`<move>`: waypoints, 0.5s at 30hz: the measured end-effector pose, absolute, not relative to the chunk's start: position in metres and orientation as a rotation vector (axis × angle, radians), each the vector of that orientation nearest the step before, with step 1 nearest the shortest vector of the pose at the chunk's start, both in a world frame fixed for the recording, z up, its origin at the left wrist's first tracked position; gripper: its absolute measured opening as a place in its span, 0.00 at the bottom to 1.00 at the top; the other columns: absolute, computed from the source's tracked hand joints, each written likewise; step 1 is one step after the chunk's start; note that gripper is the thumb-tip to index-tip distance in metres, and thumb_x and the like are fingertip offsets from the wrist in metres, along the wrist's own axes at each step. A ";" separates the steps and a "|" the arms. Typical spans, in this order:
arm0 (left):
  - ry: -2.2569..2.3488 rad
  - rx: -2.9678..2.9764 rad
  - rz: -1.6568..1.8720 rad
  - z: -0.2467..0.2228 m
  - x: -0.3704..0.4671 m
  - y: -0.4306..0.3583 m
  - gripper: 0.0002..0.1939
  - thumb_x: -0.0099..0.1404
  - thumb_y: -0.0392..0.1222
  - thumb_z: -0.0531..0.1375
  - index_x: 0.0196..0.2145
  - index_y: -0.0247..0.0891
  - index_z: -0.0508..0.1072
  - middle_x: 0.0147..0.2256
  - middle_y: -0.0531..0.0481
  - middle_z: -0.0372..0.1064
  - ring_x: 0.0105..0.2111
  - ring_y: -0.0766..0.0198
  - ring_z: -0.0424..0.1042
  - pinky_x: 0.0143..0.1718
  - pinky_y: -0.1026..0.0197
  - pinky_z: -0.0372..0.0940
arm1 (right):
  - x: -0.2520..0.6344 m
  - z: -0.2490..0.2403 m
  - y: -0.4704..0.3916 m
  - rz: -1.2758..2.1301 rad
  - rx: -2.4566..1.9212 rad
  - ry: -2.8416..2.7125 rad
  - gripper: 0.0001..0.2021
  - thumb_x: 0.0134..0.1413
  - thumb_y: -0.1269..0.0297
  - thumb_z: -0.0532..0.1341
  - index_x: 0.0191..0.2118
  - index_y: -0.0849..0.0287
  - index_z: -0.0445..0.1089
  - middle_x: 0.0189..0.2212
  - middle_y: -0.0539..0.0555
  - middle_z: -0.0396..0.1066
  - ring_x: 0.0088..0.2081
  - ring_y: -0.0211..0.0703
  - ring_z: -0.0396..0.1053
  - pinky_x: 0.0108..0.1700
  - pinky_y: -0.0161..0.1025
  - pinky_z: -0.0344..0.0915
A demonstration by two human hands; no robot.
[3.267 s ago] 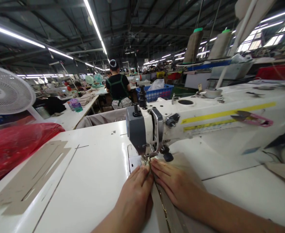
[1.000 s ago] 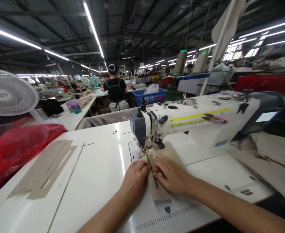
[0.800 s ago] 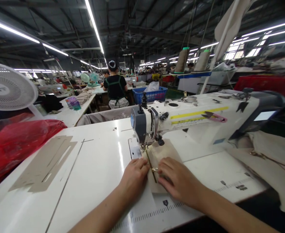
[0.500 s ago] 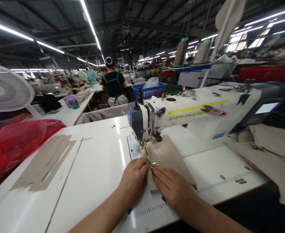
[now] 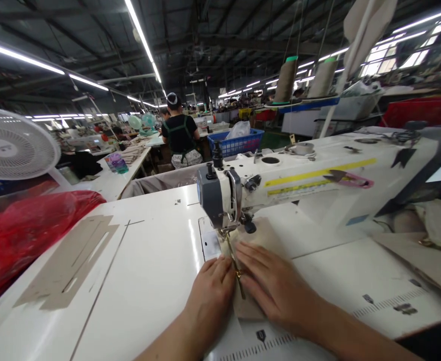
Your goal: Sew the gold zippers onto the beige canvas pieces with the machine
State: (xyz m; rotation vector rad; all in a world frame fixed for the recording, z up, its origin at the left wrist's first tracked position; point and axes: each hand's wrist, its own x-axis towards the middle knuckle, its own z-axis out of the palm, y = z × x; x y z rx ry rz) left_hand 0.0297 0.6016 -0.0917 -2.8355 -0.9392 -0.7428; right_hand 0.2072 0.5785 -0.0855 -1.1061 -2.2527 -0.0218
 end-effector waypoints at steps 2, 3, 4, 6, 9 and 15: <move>-0.946 -2.830 -0.709 -0.092 0.029 0.602 0.15 0.63 0.28 0.52 0.47 0.30 0.69 0.47 0.36 0.68 0.47 0.50 0.69 0.48 0.48 0.67 | 0.207 -0.093 0.590 -0.144 -1.144 -2.312 0.21 0.60 0.70 0.47 0.54 0.76 0.63 0.53 0.70 0.63 0.55 0.55 0.61 0.54 0.53 0.63; -0.948 -2.827 -0.691 -0.092 0.029 0.602 0.15 0.63 0.28 0.52 0.47 0.30 0.69 0.48 0.35 0.67 0.48 0.50 0.69 0.48 0.48 0.67 | 0.206 -0.098 0.595 -0.177 -1.161 -2.343 0.21 0.60 0.71 0.46 0.55 0.77 0.62 0.54 0.70 0.62 0.56 0.56 0.60 0.54 0.53 0.63; -0.949 -2.825 -0.672 -0.093 0.028 0.603 0.15 0.63 0.28 0.51 0.47 0.30 0.69 0.49 0.35 0.67 0.48 0.49 0.68 0.48 0.47 0.67 | 0.205 -0.103 0.598 -0.191 -1.175 -2.370 0.22 0.60 0.71 0.45 0.55 0.78 0.61 0.55 0.70 0.61 0.56 0.55 0.60 0.54 0.53 0.63; -0.945 -2.826 -0.651 -0.093 0.028 0.606 0.15 0.63 0.27 0.51 0.47 0.29 0.68 0.49 0.34 0.66 0.48 0.49 0.68 0.48 0.47 0.67 | 0.204 -0.108 0.602 -0.202 -1.185 -2.399 0.22 0.60 0.72 0.45 0.56 0.78 0.61 0.55 0.70 0.60 0.56 0.55 0.60 0.54 0.52 0.64; -0.959 -2.851 -0.633 -0.092 0.029 0.610 0.15 0.63 0.27 0.52 0.47 0.28 0.68 0.48 0.34 0.66 0.48 0.51 0.68 0.49 0.47 0.66 | 0.205 -0.110 0.605 -0.194 -1.164 -2.391 0.22 0.60 0.72 0.46 0.55 0.79 0.62 0.55 0.71 0.61 0.56 0.56 0.60 0.54 0.52 0.63; -1.001 -2.871 -0.659 -0.089 0.033 0.622 0.12 0.62 0.27 0.52 0.43 0.30 0.69 0.42 0.38 0.68 0.43 0.54 0.69 0.46 0.49 0.68 | 0.206 -0.109 0.619 -0.139 -1.109 -2.316 0.20 0.59 0.72 0.47 0.54 0.77 0.63 0.52 0.71 0.64 0.53 0.56 0.63 0.52 0.53 0.65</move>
